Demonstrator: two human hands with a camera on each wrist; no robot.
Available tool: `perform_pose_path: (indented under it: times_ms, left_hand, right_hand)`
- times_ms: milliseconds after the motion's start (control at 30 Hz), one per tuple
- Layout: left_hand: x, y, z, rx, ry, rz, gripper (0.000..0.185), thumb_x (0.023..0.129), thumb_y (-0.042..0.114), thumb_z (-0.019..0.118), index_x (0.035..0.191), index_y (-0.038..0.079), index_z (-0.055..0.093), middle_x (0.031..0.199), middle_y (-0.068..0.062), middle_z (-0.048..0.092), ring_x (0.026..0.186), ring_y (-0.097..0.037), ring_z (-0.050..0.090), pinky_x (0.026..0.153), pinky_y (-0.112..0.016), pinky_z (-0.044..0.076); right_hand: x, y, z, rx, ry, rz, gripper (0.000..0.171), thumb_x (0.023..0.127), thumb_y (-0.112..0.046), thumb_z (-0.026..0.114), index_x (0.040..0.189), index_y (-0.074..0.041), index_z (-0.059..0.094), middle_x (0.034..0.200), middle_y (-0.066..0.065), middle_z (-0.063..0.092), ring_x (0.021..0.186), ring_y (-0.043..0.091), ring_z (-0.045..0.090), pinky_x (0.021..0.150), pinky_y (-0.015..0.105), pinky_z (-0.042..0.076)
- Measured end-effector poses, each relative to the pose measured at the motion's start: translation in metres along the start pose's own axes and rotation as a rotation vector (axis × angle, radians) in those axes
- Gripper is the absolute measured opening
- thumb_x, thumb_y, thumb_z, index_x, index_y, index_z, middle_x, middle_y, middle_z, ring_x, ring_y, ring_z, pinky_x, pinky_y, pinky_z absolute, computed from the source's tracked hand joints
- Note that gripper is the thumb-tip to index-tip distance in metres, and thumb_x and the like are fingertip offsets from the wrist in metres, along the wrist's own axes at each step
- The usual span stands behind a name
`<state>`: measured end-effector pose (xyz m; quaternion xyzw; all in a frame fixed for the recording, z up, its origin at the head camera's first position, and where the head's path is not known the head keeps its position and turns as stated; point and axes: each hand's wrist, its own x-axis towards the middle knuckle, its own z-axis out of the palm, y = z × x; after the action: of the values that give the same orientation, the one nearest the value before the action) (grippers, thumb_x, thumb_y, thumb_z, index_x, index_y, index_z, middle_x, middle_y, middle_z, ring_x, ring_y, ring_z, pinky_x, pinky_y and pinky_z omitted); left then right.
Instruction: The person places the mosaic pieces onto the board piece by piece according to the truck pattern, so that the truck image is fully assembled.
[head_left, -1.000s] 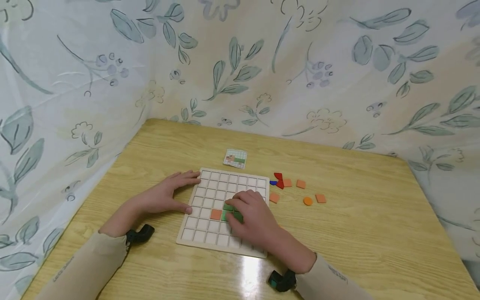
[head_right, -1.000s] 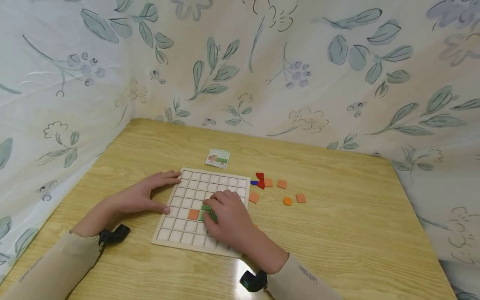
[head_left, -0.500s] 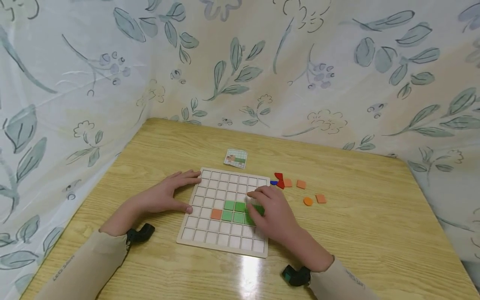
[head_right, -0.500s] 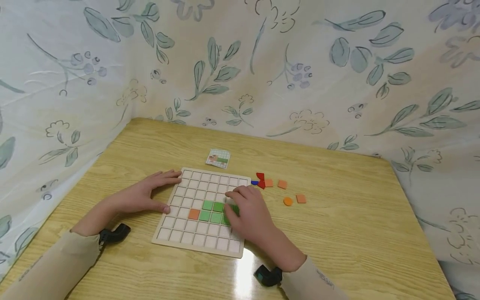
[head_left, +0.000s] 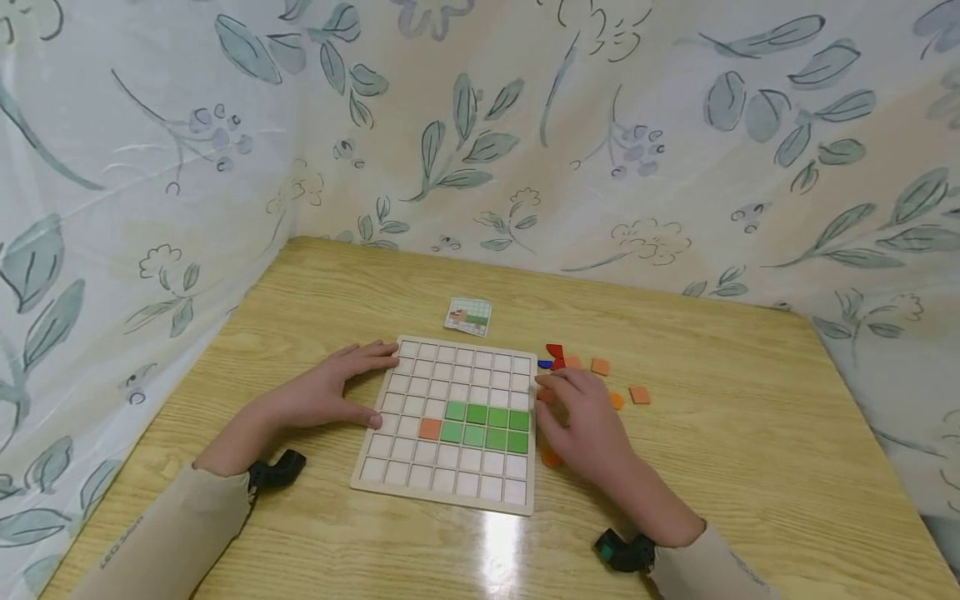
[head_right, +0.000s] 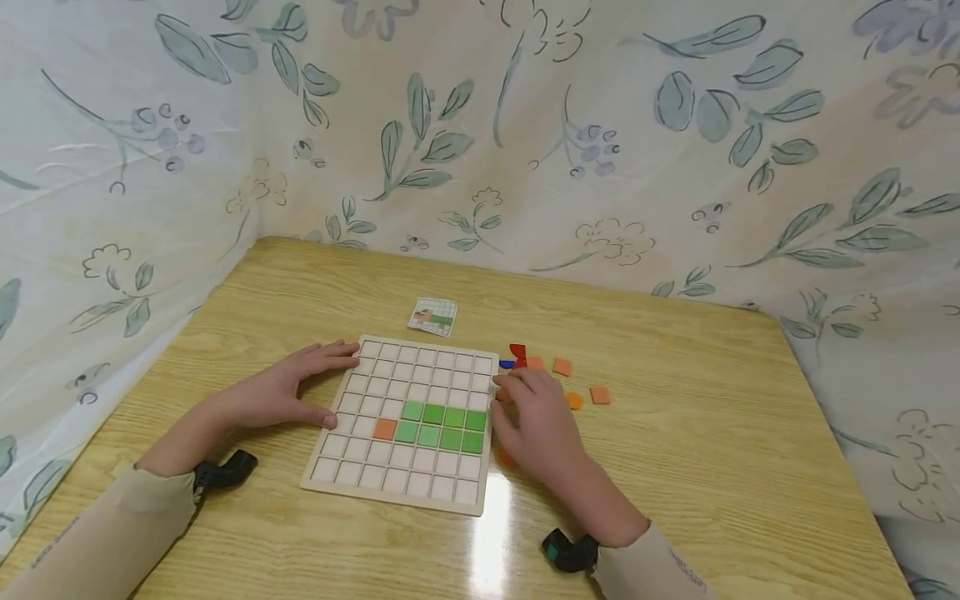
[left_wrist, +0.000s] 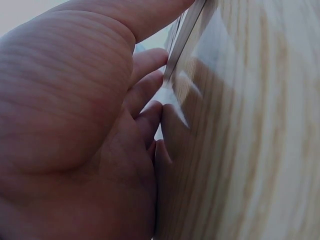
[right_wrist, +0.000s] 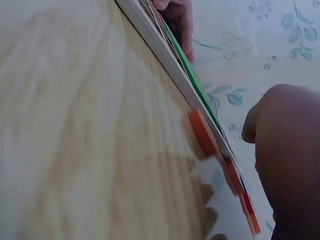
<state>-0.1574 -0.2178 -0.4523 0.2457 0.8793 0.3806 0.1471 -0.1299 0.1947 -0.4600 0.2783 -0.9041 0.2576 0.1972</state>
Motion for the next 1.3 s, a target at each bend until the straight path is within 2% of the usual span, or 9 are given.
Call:
perform_pose_path:
  times_ms: [233, 467, 733, 1067, 1300]
  left_hand:
    - [0.0, -0.001, 0.0, 0.006, 0.0, 0.004, 0.088, 0.076, 0.049, 0.083, 0.152, 0.03, 0.041, 0.162, 0.018, 0.021, 0.151, -0.023, 0.002, 0.117, -0.058, 0.006]
    - [0.001, -0.001, 0.0, -0.005, -0.003, 0.011, 0.088, 0.077, 0.049, 0.083, 0.152, 0.031, 0.041, 0.162, 0.019, 0.02, 0.151, -0.021, 0.002, 0.117, -0.057, 0.005]
    - [0.0, -0.001, 0.0, -0.004, -0.004, 0.004, 0.088, 0.076, 0.05, 0.083, 0.152, 0.032, 0.041, 0.162, 0.019, 0.02, 0.151, -0.02, 0.002, 0.117, -0.057, 0.006]
    - [-0.002, -0.001, 0.0, -0.033, -0.002, -0.021, 0.088, 0.076, 0.048, 0.083, 0.152, 0.034, 0.041, 0.162, 0.021, 0.019, 0.151, -0.019, 0.001, 0.117, -0.057, 0.006]
    - [-0.001, -0.001, 0.0, 0.005, -0.003, -0.002, 0.089, 0.077, 0.049, 0.083, 0.153, 0.031, 0.04, 0.162, 0.019, 0.019, 0.151, -0.021, 0.002, 0.117, -0.058, 0.005]
  right_hand:
    - [-0.005, 0.014, -0.005, -0.014, 0.003, 0.052, 0.033, 0.088, -0.02, 0.072, 0.117, -0.006, 0.07, 0.113, 0.004, 0.067, 0.106, 0.026, 0.058, 0.092, 0.045, 0.044]
    - [-0.006, 0.019, -0.003, -0.016, -0.022, 0.116, 0.033, 0.087, -0.023, 0.074, 0.116, -0.007, 0.071, 0.111, 0.003, 0.067, 0.103, 0.023, 0.057, 0.089, 0.044, 0.045]
    - [-0.004, 0.02, 0.001, -0.004, -0.03, 0.109, 0.026, 0.086, -0.02, 0.073, 0.109, -0.009, 0.073, 0.103, -0.001, 0.065, 0.091, 0.016, 0.055, 0.08, 0.037, 0.045]
    - [-0.003, 0.019, 0.002, -0.014, -0.029, 0.113, 0.025, 0.084, -0.018, 0.073, 0.108, -0.009, 0.075, 0.098, 0.001, 0.066, 0.084, 0.017, 0.054, 0.076, 0.036, 0.044]
    - [-0.005, 0.019, 0.002, -0.026, -0.02, 0.118, 0.025, 0.082, -0.014, 0.072, 0.107, -0.009, 0.075, 0.094, 0.001, 0.065, 0.08, 0.017, 0.052, 0.073, 0.035, 0.043]
